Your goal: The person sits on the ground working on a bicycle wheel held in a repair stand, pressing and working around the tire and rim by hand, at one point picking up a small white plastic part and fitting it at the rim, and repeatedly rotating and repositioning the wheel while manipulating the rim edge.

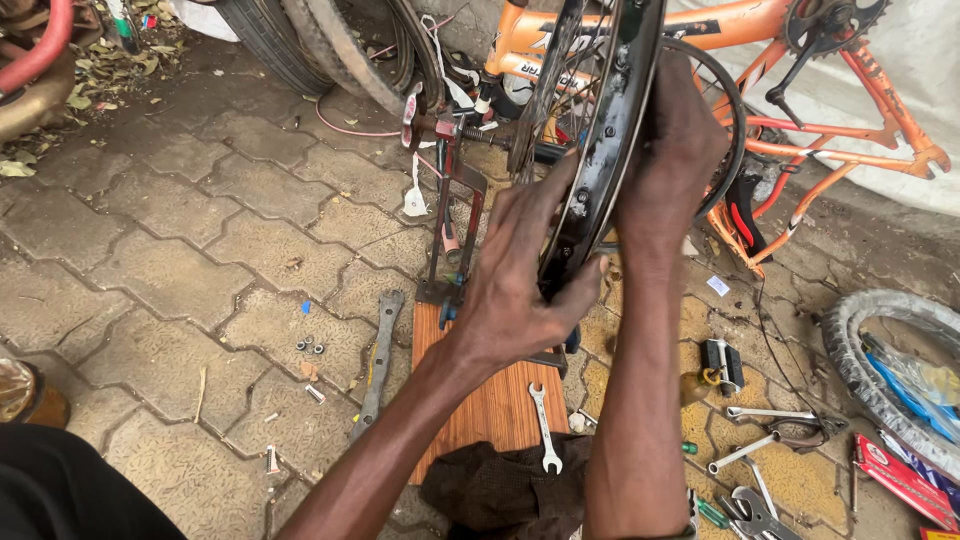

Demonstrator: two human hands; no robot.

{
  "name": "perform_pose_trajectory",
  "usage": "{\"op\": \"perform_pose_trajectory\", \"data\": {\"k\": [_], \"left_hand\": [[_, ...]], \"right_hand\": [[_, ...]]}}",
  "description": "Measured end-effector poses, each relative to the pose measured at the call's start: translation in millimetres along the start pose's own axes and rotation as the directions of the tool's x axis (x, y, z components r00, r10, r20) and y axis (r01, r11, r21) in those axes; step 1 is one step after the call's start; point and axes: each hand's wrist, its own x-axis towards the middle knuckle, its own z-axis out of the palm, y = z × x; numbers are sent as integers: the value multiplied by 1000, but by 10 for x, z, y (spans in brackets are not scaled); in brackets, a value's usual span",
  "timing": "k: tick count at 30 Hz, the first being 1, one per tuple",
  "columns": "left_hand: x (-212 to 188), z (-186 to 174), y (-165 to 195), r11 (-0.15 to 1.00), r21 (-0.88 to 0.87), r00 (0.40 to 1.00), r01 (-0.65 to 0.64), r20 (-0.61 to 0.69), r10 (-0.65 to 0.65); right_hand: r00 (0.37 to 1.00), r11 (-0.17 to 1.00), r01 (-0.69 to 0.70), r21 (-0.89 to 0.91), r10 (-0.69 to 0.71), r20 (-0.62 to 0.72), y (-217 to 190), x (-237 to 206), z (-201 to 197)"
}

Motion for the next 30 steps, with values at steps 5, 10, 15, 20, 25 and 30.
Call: {"op": "perform_pose_trajectory", "data": {"k": [5,10,15,20,25,30], "left_hand": [[-14,23,-13,999,-38,999,17,-47,-19],[28,-1,87,998,-59,996,-2,-84,-3],[119,47,66,996,-67,995,60,-80,-66],[185,111,3,985,-147,992,90,-74,-102],[106,105,14,984,-125,988,127,-78,-137],[116,133,-10,990,-100,988,98,-110,-108]], "right_hand": [[979,858,-198,474,200,48,156,-73,70],[923,812,-384,439,352,157,362,-260,-22],[903,756,-341,559,429,-30,226,-517,26],[951,842,-171,512,277,-139,-138,-720,6],[927,812,-223,540,347,-139,-148,-765,72],[964,818,-251,518,262,53,28,-701,9]]}}
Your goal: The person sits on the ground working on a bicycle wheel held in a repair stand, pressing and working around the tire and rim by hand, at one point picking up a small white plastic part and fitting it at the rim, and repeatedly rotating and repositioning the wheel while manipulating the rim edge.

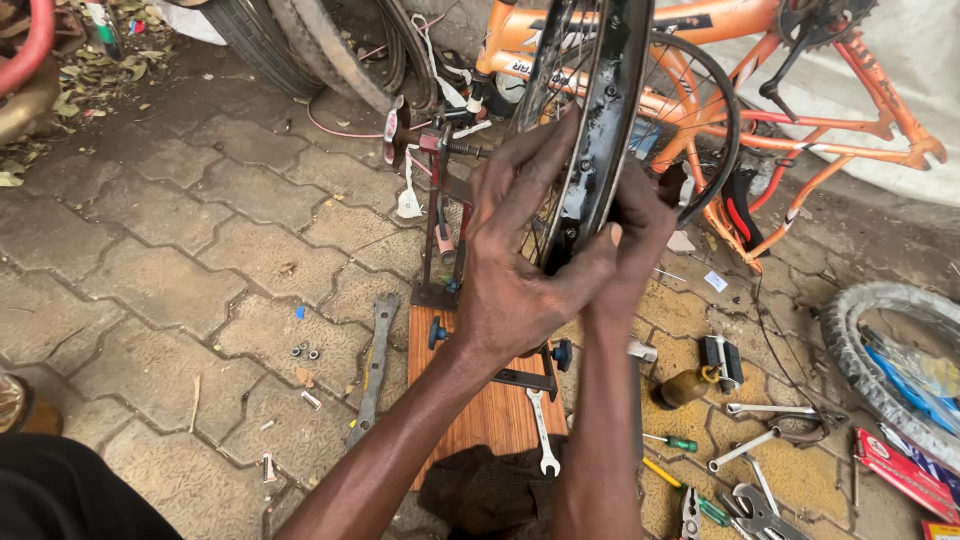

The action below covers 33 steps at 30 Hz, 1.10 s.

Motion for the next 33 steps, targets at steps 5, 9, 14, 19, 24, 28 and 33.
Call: {"op": "perform_pose_trajectory", "data": {"k": [5,9,14,19,24,28,33], "left_hand": [[-15,3,6,999,-18,999,36,6,-36],[-22,-11,28,999,-15,999,37,2,-37],[-30,-56,67,999,42,1000,19,-9,-19],[2,-27,61,997,-56,999,49,-14,-50],[69,19,21,947,-288,987,145,-22,-158],[57,16,-15,774,-563,954,290,105,-281],[90,96,-214,750,-559,926,354,98,-364]], "right_hand": [[942,980,-127,-151,167,291,26,82,-338],[945,941,-322,101,313,90,278,-23,-198],[964,779,-258,571,247,100,409,-6,-6],[975,848,-222,482,202,93,116,-24,10],[984,877,-70,476,138,-110,-52,-147,115],[991,961,-20,276,55,-120,-118,-118,83],[987,977,-18,212,50,-149,-250,-136,98]]}}
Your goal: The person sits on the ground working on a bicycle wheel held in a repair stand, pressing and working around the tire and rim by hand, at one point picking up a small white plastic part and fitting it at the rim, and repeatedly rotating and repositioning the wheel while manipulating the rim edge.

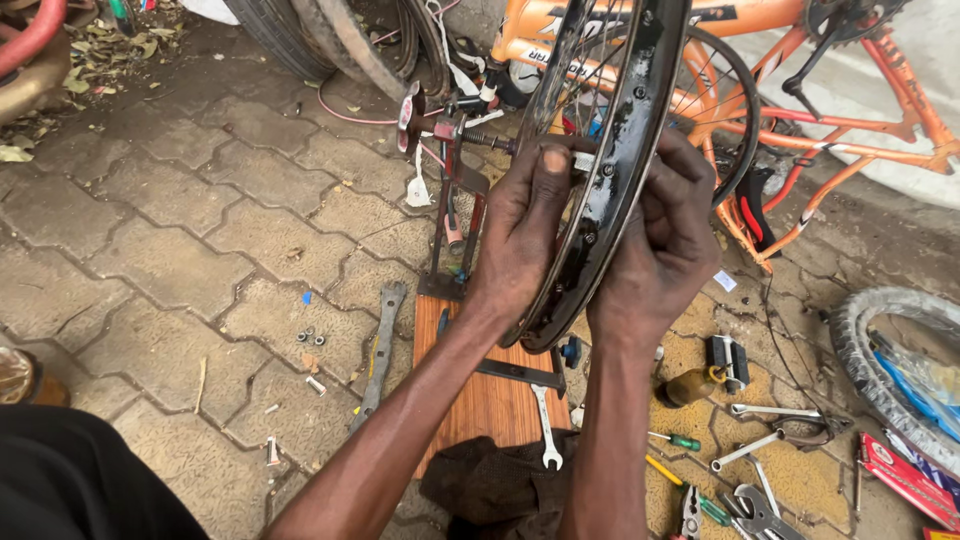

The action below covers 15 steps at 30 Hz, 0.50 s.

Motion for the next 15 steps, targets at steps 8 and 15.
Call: {"op": "perform_pose_trajectory", "data": {"k": [8,15], "left_hand": [[292,-94,-241,932,349,992,95,40,-116],[399,-176,15,924,373,975,89,156,-156]], "right_hand": [[995,990,48,-133,-35,95,-124,-1,24],[970,972,-166,-168,192,150,-168,110,-69]]}}
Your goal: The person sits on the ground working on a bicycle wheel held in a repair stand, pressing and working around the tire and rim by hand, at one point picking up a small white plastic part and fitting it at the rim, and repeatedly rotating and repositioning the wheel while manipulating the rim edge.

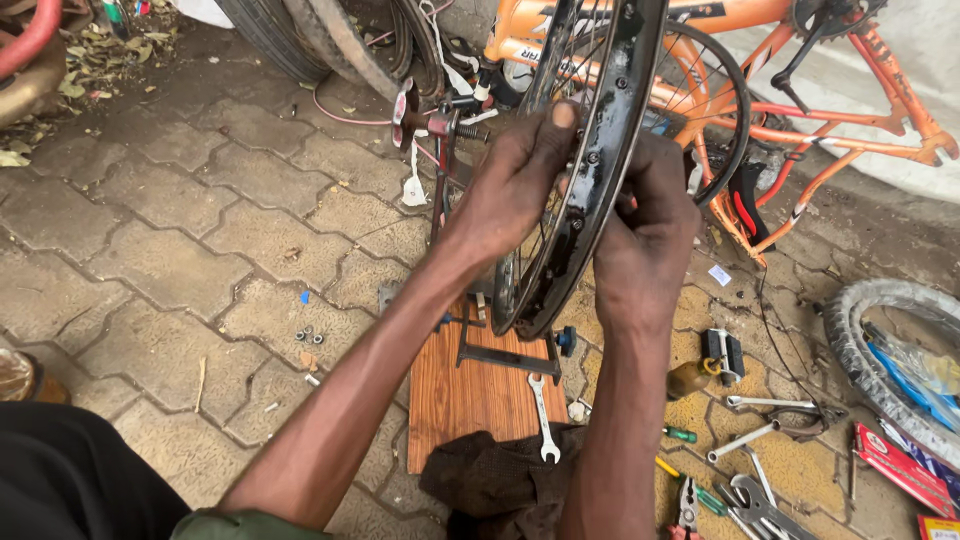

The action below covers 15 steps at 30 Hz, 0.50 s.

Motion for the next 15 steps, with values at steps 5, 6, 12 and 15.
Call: {"op": "perform_pose_trajectory", "data": {"k": [5,6,12,15], "left_hand": [[-235,-35,285,940,-45,934,-338,-143,329],[-260,-64,309,908,36,904,-418,-82,419],[-574,-77,81,946,132,954,-298,83,289],[-802,-129,-208,935,325,986,142,43,-164]], "right_hand": [[974,994,-108,33,113,-198,156,63,-53],[965,994,-63,87,82,-247,181,75,-91],[935,993,-31,112,68,-347,315,205,-428],[942,998,-55,-27,42,-334,485,351,-568]]}}
